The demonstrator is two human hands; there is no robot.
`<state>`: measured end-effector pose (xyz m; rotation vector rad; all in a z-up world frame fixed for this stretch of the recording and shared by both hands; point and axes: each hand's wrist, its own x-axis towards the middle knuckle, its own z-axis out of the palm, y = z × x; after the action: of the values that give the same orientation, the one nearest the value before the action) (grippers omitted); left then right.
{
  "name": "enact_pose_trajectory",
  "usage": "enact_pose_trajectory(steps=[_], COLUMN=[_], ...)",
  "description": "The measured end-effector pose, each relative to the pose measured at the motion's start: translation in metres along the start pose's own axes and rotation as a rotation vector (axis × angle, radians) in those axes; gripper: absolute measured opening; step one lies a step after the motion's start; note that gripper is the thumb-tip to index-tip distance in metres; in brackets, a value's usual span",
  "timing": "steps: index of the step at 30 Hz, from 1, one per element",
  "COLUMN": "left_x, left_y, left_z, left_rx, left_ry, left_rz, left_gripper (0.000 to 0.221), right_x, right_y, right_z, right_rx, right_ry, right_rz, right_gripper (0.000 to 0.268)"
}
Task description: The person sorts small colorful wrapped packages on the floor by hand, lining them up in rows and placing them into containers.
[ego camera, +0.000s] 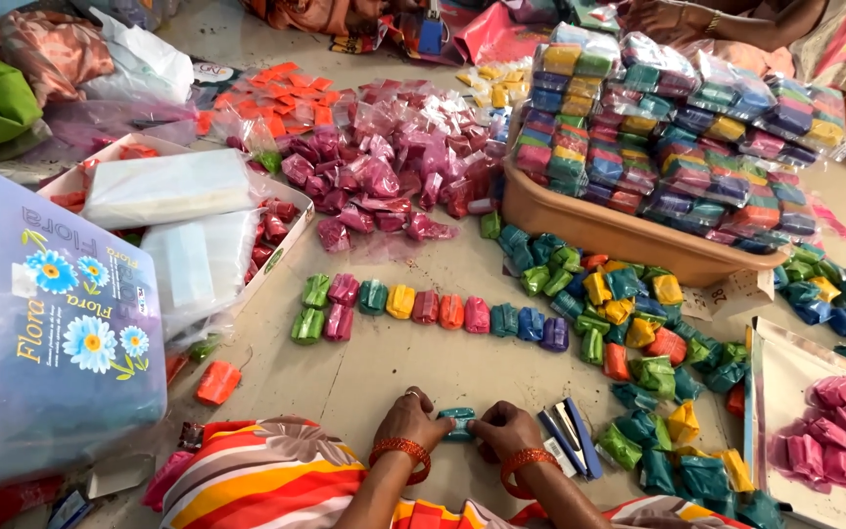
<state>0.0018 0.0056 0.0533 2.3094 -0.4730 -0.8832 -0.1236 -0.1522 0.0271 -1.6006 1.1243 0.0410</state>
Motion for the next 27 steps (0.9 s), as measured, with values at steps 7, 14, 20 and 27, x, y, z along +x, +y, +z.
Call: enact_pose_trajectory(steps=[7, 14, 20, 27], left_x=[-0.005, 0.015, 0.084, 0.109], left_y=[-0.011, -0.024, -0.043, -0.051], left_z=[0.027, 0.038, -0.004, -0.033], left_rx=[0.148, 0.371, 0.216, 0.653], left_ry=[0.196, 0.369, 0.569, 0.647], left_rz=[0.442, 0.474, 0.245, 0.389], left_gripper=[0.026, 0.019, 0.023, 0.021], right_x=[-0.006, 0.015, 0.014, 0.012], right_y=[-0.001, 0.002, 0.001, -0.006], right_z=[0.016, 0.010, 0.002, 0.002], right_rx=[-0.026, 0.367, 0.277, 0.174], right_ry=[0.034, -0.203, -0.229, -0.250], right_rz=[-0.143, -0.194, -0.071, -0.035], right_gripper=[0.023, 0.017, 0.018, 0.021])
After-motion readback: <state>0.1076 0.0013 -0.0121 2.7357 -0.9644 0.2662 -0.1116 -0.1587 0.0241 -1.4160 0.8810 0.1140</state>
